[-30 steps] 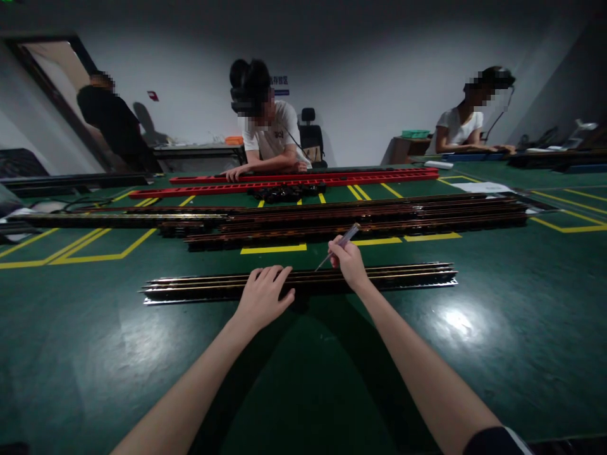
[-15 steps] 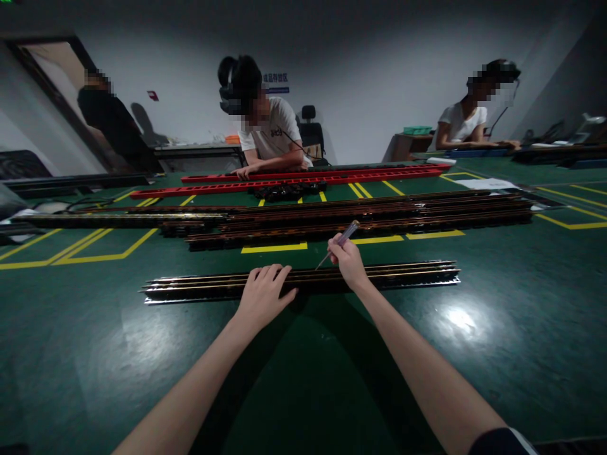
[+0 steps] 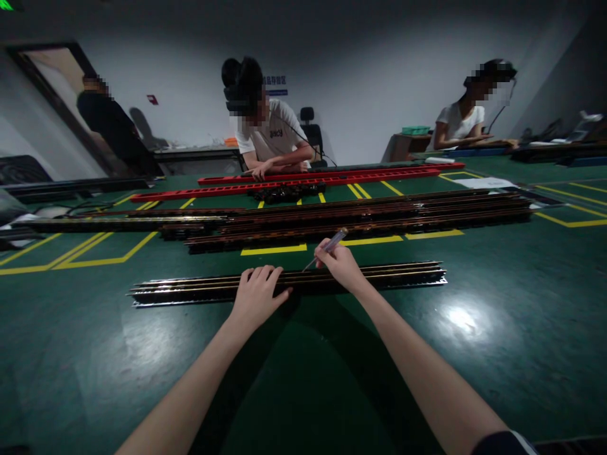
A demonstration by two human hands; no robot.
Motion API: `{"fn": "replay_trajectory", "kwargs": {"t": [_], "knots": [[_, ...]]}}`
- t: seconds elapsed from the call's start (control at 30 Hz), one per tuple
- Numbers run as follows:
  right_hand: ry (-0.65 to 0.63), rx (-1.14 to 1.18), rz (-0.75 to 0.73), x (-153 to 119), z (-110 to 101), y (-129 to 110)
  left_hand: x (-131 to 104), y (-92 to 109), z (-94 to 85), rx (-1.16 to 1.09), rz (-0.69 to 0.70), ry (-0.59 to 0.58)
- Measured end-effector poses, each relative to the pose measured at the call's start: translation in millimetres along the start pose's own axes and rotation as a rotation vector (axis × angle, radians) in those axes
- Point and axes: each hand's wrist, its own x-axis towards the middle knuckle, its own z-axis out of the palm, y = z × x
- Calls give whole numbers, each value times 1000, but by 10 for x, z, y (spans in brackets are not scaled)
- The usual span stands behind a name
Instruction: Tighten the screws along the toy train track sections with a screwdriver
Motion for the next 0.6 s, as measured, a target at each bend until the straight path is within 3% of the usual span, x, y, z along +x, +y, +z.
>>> {"fn": "replay_trajectory", "kwargs": {"t": [0.27,0.6], "knots": [[8,0,32,15,-114,-39,2,-3,-7,-27,-9,-5],[37,71,90,56,-223,97,3,-1,-5,-25,-16,-16]]}}
